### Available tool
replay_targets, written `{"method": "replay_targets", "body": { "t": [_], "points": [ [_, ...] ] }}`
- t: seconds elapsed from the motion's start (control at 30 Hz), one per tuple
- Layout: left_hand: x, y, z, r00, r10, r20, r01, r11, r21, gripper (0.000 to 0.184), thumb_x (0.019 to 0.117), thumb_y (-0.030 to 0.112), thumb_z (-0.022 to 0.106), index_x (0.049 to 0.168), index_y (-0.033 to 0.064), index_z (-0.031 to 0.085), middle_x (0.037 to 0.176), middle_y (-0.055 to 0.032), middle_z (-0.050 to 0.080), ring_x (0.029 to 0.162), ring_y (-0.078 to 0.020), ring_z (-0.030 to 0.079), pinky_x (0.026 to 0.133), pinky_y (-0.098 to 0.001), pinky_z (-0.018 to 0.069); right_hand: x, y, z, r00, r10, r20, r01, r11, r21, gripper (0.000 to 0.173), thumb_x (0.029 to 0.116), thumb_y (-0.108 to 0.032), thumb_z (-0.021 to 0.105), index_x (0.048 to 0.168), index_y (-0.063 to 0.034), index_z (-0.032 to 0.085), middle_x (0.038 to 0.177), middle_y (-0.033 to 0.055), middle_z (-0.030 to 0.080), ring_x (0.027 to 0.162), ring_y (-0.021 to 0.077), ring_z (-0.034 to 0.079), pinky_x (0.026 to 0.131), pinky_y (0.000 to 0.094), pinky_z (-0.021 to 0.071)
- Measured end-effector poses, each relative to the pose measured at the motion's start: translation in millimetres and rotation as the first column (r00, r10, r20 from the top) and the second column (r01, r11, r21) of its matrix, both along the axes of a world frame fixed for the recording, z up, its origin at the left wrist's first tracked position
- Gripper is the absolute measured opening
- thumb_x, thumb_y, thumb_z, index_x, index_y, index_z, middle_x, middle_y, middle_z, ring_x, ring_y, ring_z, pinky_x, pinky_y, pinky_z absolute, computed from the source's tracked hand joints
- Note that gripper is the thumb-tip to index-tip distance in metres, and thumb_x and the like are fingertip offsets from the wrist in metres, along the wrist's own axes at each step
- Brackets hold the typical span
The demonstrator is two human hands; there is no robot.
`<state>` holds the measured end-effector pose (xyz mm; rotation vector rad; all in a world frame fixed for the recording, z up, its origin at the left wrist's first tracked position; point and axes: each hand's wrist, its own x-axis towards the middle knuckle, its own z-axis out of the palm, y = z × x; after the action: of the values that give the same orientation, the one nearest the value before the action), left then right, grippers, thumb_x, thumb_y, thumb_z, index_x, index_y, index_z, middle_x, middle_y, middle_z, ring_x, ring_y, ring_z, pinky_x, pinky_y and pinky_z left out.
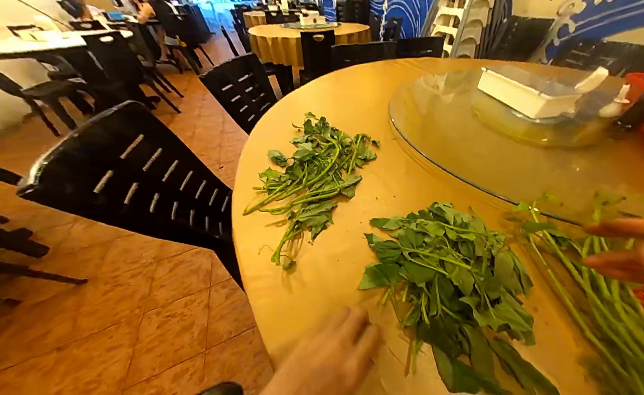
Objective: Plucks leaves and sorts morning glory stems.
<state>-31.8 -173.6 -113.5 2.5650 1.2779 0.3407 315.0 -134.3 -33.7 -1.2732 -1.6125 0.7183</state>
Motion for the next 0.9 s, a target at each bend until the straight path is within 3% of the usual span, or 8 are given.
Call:
{"method": "replay_targets", "body": {
  "t": [0.07,0.13,0.23,0.3,0.37,0.5,0.67,0.9],
  "points": [
    [-17,15,-28,0.993,-0.018,0.119,0.014,0.999,0.029,0.02,0.0919,0.014,0.071,0.11,0.0056,0.068,0.11,-0.0189,0.064,0.094,-0.0347,0.068,0.074,-0.0446,0.0603,-8,6,-2,0.999,-0.036,0.026,0.036,0.999,-0.016,0.027,0.0994,-0.013,0.053,0.121,-0.0082,0.068,0.112,-0.0013,0.074,0.09,0.0101,0.074,0.082,0.0272,0.0629],
    [-22,27,-33,0.975,0.009,0.222,0.016,0.993,-0.113,0.016,0.0912,0.013,0.072,0.106,0.008,0.069,0.108,-0.0163,0.063,0.094,-0.0302,0.066,0.077,-0.0438,0.0591,-14,13,-4,0.997,-0.029,0.065,0.032,0.999,-0.036,0.025,0.1008,-0.015,0.052,0.118,-0.012,0.07,0.108,-0.0031,0.074,0.09,0.01,0.073,0.081,0.0272,0.0627],
    [-15,34,-32,0.975,0.032,0.218,0.004,0.986,-0.164,0.009,0.0938,0.012,0.067,0.098,0.0062,0.071,0.093,-0.0124,0.064,0.082,-0.0261,0.067,0.071,-0.0424,0.0582,-19,18,-6,0.997,0.017,0.076,-0.014,0.999,-0.045,0.025,0.1015,-0.016,0.052,0.115,-0.0133,0.072,0.107,-0.0024,0.075,0.09,0.0123,0.074,0.081,0.0284,0.063],
    [-9,29,-34,0.977,-0.025,0.211,0.042,0.996,-0.077,0.007,0.0928,0.01,0.066,0.095,0.0053,0.071,0.087,-0.0118,0.065,0.079,-0.0262,0.068,0.069,-0.0397,0.0587,-19,18,-6,0.995,0.034,0.097,-0.03,0.999,-0.042,0.024,0.1016,-0.015,0.052,0.115,-0.0133,0.072,0.104,-0.0033,0.075,0.089,0.0108,0.073,0.081,0.0261,0.062],
    [-6,22,-40,0.973,-0.044,0.225,0.036,0.999,0.041,0.004,0.0921,0.013,0.066,0.092,0.0103,0.069,0.092,-0.0103,0.065,0.085,-0.0254,0.065,0.072,-0.0348,0.0566,-17,18,-8,0.993,0.043,0.106,-0.039,0.998,-0.045,0.024,0.1015,-0.015,0.052,0.115,-0.013,0.072,0.104,-0.0029,0.075,0.088,0.0106,0.072,0.08,0.0253,0.0617],
    [-9,18,-50,0.943,0.066,0.327,-0.08,0.996,0.029,0.009,0.0913,0.024,0.068,0.093,0.0147,0.067,0.114,-0.0116,0.066,0.106,-0.0248,0.064,0.087,-0.0364,0.0557,-12,16,-10,0.992,0.035,0.119,-0.025,0.996,-0.09,0.025,0.1018,-0.014,0.052,0.116,-0.0117,0.072,0.104,-0.003,0.075,0.087,0.01,0.073,0.079,0.0253,0.0621],
    [-3,6,-44,0.93,0.115,0.35,-0.086,0.992,-0.097,0.014,0.0909,0.013,0.068,0.104,0.01,0.07,0.102,-0.0106,0.064,0.086,-0.0171,0.064,0.075,-0.0271,0.0564,-6,18,-12,0.989,0.059,0.138,-0.044,0.993,-0.107,0.023,0.1015,-0.013,0.053,0.113,-0.0128,0.072,0.105,-0.0041,0.075,0.089,0.0098,0.073,0.081,0.0251,0.0619],
    [12,-8,-11,0.974,0.08,0.21,-0.021,0.962,-0.271,0.01,0.0937,0.003,0.064,0.099,0.0004,0.072,0.089,-0.0174,0.067,0.08,-0.0319,0.069,0.071,-0.0451,0.0583,-18,18,-10,0.982,0.104,0.158,-0.096,0.994,-0.059,0.02,0.1016,-0.016,0.056,0.111,-0.0143,0.074,0.099,-0.0053,0.076,0.089,0.0083,0.073,0.079,0.023,0.062]
  ]
}}
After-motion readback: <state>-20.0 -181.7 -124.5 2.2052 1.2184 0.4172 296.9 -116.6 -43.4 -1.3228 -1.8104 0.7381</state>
